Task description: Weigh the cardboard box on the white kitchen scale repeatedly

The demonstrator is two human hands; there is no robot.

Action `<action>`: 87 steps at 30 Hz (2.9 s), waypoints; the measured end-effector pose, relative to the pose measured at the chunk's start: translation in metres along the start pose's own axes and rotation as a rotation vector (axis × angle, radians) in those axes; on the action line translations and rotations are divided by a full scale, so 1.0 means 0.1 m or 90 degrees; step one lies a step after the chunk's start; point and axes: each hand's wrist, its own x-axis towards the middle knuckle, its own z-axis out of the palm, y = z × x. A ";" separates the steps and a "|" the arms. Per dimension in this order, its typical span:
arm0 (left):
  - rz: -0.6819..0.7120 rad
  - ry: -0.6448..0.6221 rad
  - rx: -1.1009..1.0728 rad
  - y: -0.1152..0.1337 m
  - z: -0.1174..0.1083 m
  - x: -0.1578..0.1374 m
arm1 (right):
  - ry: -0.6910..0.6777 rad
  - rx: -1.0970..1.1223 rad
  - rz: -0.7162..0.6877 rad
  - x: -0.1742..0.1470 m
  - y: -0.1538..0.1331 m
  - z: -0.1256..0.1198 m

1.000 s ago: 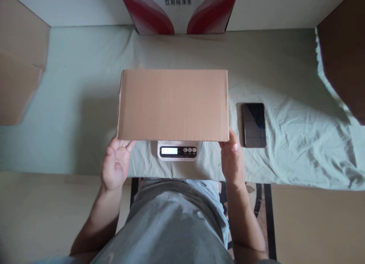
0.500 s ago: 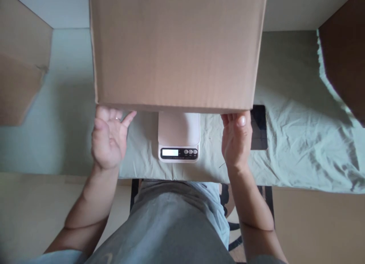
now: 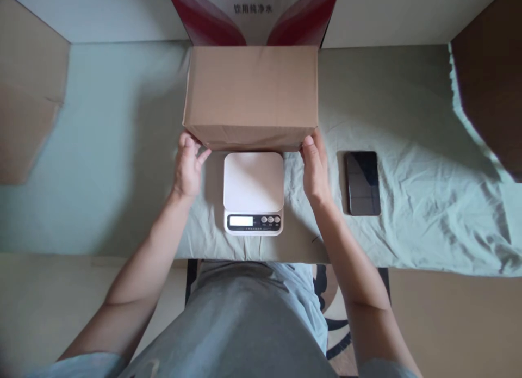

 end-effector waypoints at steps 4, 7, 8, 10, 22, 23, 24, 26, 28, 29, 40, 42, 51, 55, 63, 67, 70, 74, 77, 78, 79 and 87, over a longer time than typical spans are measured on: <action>-0.021 -0.006 -0.003 -0.12 -0.03 -0.04 | 0.004 0.021 0.035 0.01 0.09 -0.06; -0.038 0.011 -0.008 -0.16 -0.09 -0.01 | 0.029 0.040 0.069 0.06 0.12 -0.15; -0.046 0.023 -0.010 -0.16 -0.11 0.01 | 0.041 0.044 0.075 0.08 0.13 -0.19; -0.059 0.050 -0.016 -0.16 -0.17 0.08 | 0.066 0.050 0.079 0.15 0.15 -0.29; -0.077 -0.004 -0.028 -0.07 -0.06 0.21 | 0.001 0.082 0.047 0.17 0.09 -0.10; -0.077 -0.010 -0.023 -0.08 -0.03 0.22 | -0.008 0.083 0.046 0.18 0.08 -0.07; -0.076 -0.015 -0.018 -0.07 -0.01 0.24 | -0.012 0.082 0.044 0.19 0.06 -0.04; -0.068 -0.020 -0.014 -0.02 0.02 0.26 | -0.012 0.079 0.040 0.23 0.00 -0.03; -0.049 -0.024 -0.034 0.12 0.03 0.25 | -0.011 0.083 0.034 0.24 -0.12 -0.04; -0.034 -0.026 -0.050 0.21 0.03 0.22 | -0.009 0.086 0.027 0.22 -0.20 -0.05; 0.006 0.043 -0.113 0.79 0.02 -0.76 | -0.047 0.094 -0.053 -0.82 -0.58 -0.11; 0.001 0.042 -0.127 0.74 0.02 -0.87 | -0.039 0.093 -0.042 -0.94 -0.51 -0.15; -0.034 0.039 -0.143 0.65 -0.01 -0.96 | -0.016 0.102 0.001 -1.10 -0.41 -0.19; -0.040 0.034 -0.147 0.62 -0.02 -1.00 | -0.028 0.095 0.017 -1.09 -0.40 -0.16; -0.045 0.031 -0.138 0.59 -0.03 -1.03 | -0.012 0.082 0.044 -1.07 -0.40 -0.17; -0.056 0.065 -0.134 0.58 -0.13 -0.97 | 0.001 0.100 0.035 -1.03 -0.44 -0.21; -0.056 0.084 -0.095 0.56 -0.24 -0.94 | 0.026 0.121 0.027 -1.00 -0.43 -0.28; -0.061 0.076 -0.060 0.53 -0.30 -0.93 | 0.043 0.105 0.036 -0.98 -0.41 -0.34; -0.068 0.083 -0.074 0.54 -0.28 -0.93 | 0.049 0.083 0.043 -0.98 -0.41 -0.35; -0.070 0.084 -0.079 0.55 -0.26 -0.93 | 0.060 0.083 0.040 -0.98 -0.41 -0.34; -0.070 0.083 -0.082 0.55 -0.25 -0.93 | 0.068 0.086 0.038 -0.97 -0.41 -0.33; -0.048 0.030 -0.086 0.56 -0.18 -0.96 | 0.040 0.098 0.027 -0.98 -0.43 -0.26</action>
